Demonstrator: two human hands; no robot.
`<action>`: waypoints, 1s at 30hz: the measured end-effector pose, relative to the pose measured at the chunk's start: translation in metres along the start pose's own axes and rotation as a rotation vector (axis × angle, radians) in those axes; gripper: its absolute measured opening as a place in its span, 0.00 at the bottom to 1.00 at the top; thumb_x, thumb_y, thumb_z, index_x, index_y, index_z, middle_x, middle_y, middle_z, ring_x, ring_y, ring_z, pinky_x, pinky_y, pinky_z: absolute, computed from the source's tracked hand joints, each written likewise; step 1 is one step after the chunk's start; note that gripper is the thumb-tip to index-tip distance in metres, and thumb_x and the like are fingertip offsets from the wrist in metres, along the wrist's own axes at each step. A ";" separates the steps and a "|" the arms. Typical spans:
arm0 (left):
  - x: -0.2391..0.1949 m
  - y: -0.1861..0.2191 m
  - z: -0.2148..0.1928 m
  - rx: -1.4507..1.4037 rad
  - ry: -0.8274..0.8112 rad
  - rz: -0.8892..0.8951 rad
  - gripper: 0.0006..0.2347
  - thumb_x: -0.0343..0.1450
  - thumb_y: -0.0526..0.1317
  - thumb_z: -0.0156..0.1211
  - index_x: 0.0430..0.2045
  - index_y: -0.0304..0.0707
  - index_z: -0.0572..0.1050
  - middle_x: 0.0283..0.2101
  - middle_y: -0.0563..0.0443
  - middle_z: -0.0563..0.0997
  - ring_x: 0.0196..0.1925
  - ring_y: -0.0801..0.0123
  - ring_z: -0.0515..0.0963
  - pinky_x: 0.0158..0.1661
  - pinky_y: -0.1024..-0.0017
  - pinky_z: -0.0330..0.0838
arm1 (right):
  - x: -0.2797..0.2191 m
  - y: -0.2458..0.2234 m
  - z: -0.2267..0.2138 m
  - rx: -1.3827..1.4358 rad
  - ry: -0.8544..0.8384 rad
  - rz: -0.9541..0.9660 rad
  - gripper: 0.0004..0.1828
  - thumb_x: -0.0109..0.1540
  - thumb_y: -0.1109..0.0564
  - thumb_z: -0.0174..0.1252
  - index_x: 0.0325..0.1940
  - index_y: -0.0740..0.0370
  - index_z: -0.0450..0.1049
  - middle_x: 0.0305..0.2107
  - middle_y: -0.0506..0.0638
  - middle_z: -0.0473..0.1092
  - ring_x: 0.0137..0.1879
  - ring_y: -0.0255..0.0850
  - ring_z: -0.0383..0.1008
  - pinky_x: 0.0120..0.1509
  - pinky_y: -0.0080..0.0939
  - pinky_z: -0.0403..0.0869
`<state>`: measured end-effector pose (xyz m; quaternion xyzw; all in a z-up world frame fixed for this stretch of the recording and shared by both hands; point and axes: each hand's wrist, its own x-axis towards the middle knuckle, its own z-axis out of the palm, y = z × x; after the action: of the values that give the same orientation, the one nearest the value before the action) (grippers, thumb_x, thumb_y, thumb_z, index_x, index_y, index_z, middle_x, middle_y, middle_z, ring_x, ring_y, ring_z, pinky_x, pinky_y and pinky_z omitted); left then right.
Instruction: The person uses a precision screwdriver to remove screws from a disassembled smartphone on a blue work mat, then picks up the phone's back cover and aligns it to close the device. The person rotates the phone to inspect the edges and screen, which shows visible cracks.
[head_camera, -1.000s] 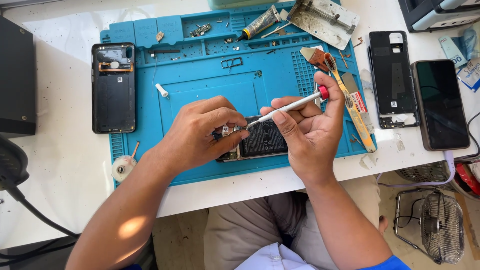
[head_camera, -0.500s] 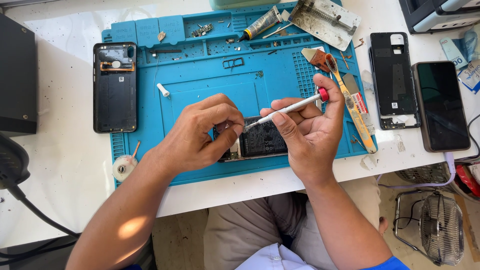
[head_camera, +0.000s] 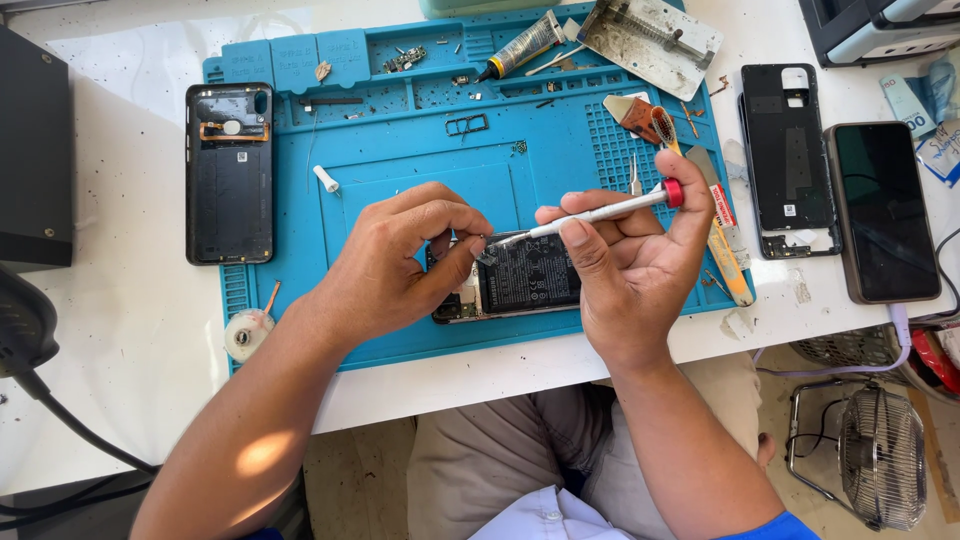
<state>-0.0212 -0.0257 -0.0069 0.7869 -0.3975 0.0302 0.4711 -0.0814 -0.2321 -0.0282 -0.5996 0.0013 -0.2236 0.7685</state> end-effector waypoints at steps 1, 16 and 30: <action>0.000 0.000 0.000 0.000 0.001 0.000 0.04 0.75 0.29 0.57 0.40 0.34 0.78 0.37 0.46 0.78 0.31 0.65 0.76 0.32 0.69 0.71 | 0.000 0.001 -0.001 0.000 -0.001 0.000 0.37 0.65 0.65 0.64 0.71 0.53 0.51 0.43 0.66 0.74 0.45 0.52 0.82 0.62 0.55 0.86; -0.001 -0.005 0.002 0.048 -0.051 0.024 0.06 0.77 0.34 0.55 0.42 0.33 0.79 0.40 0.44 0.81 0.35 0.56 0.80 0.35 0.64 0.72 | 0.000 0.004 0.000 -0.001 -0.012 -0.060 0.35 0.66 0.64 0.63 0.71 0.52 0.51 0.45 0.68 0.73 0.49 0.51 0.80 0.63 0.56 0.85; -0.002 -0.007 0.004 0.137 -0.059 -0.018 0.06 0.76 0.34 0.54 0.39 0.35 0.79 0.36 0.47 0.81 0.32 0.57 0.79 0.30 0.63 0.70 | -0.012 0.003 0.002 -0.218 -0.118 -0.277 0.33 0.71 0.67 0.58 0.71 0.56 0.46 0.47 0.67 0.73 0.48 0.59 0.84 0.61 0.52 0.84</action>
<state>-0.0192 -0.0258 -0.0151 0.8214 -0.4010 0.0299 0.4045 -0.0908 -0.2254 -0.0338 -0.6859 -0.1022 -0.2903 0.6594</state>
